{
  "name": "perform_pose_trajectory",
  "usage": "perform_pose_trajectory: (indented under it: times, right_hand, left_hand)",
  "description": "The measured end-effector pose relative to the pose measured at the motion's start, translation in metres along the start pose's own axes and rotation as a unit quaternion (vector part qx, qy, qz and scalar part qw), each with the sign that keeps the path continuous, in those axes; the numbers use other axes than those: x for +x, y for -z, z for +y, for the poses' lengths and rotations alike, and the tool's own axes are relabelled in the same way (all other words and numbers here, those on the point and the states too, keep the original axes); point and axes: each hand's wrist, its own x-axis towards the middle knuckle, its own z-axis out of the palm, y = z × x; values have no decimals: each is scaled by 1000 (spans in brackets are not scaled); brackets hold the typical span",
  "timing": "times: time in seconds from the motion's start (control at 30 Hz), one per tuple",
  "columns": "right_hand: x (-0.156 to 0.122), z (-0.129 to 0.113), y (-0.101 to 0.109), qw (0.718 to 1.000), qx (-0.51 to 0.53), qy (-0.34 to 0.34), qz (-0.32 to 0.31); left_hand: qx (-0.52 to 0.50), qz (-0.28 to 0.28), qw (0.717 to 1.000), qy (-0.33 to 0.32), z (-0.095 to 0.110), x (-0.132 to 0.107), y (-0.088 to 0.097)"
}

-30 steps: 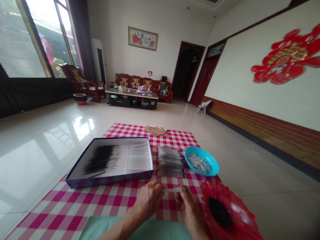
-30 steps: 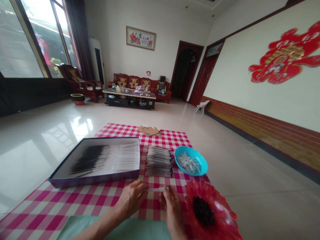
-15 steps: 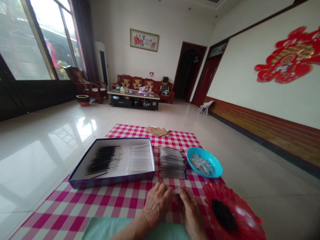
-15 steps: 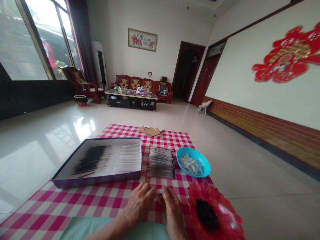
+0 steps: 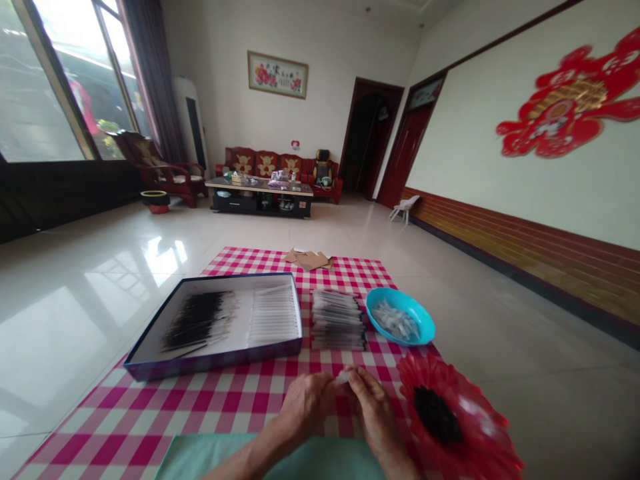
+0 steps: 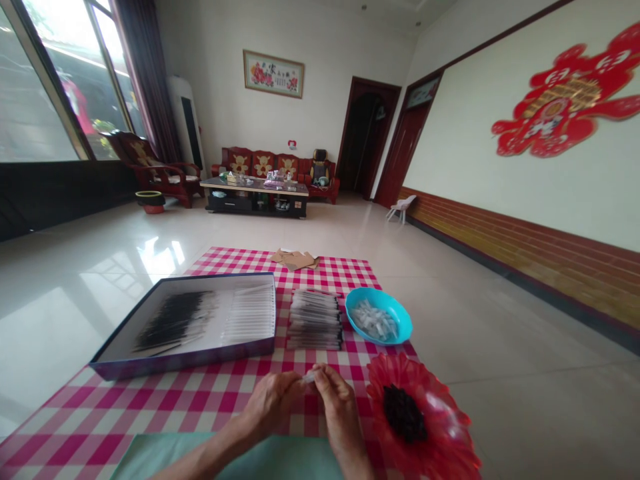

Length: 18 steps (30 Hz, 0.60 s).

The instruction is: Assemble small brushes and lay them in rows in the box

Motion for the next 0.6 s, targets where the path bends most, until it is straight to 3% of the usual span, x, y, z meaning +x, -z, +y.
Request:
perform_pose_trajectory:
  times: [0.07, 0.17, 0.2, 0.23, 0.3, 0.37, 0.43, 0.5, 0.6]
  right_hand:
    - [-2, -5, 0, 1000, -5, 13, -22]
    - [-4, -10, 0, 999, 4, 26, -42]
    - [-5, -11, 0, 999, 12, 26, -39]
    - [-5, -10, -1, 999, 24, 23, -33]
    - [-4, -8, -2, 998, 63, 9, -20]
    - [-3, -5, -5, 993, 119, -6, -13]
    - [-2, -2, -9, 987, 161, -17, -5]
    - [-2, 0, -12, 986, 168, -23, 0]
    - [-3, 1, -15, 988, 152, -35, 12]
  left_hand:
    - [-165, -85, 981, 62, -1, 2, 5]
    - [-372, -221, 886, 165, -5, 3, 8]
    - [-404, -240, 864, 181, -6, 4, 7]
    - [-414, -241, 860, 178, -7, 4, 7]
    - [-380, -193, 897, 119, -6, 3, 4]
    - [-283, -112, 952, 28, -1, 1, 2]
    - [-164, -31, 985, -43, 4, -1, -2]
    - [-59, 31, 995, -77, 8, -4, -6]
    - [62, 82, 991, -88, 6, -8, -12]
